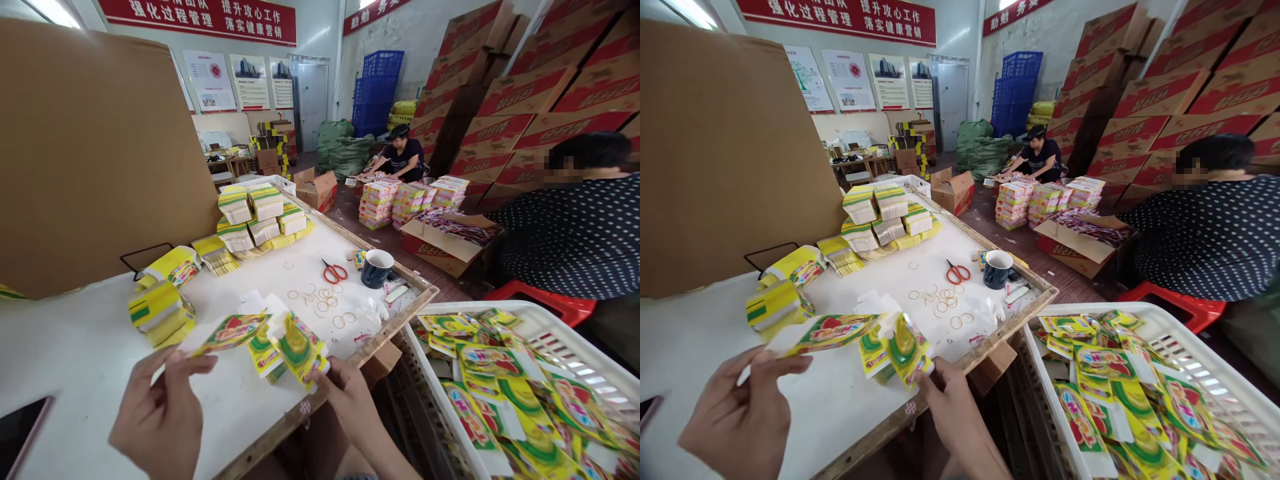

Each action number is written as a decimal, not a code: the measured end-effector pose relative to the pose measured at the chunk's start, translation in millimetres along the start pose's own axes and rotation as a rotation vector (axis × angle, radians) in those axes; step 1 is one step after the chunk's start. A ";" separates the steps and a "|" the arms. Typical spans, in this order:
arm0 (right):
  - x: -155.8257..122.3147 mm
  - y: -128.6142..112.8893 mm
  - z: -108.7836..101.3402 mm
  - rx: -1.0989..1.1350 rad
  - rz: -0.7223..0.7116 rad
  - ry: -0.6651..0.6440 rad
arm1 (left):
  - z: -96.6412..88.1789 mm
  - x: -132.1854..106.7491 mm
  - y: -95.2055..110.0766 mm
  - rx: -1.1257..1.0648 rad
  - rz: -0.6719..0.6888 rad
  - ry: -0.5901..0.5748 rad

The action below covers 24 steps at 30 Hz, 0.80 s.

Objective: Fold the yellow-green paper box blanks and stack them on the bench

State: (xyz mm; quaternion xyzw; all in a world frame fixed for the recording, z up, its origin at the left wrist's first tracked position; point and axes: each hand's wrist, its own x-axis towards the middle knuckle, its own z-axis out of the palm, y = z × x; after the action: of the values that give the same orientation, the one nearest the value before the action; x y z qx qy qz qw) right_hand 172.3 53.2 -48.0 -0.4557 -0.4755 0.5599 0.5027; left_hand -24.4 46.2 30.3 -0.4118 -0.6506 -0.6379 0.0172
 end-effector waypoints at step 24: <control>-27.3 -8.5 33.5 0.543 0.314 -0.294 | -3.3 -64.3 -51.7 -0.569 -0.646 -0.718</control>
State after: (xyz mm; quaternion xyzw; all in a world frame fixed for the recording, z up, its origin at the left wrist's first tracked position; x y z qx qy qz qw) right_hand 142.5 23.8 -34.3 -0.2874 -0.3005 0.7963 0.4393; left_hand -12.4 18.2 -46.5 -0.3712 -0.5109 -0.5809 -0.5136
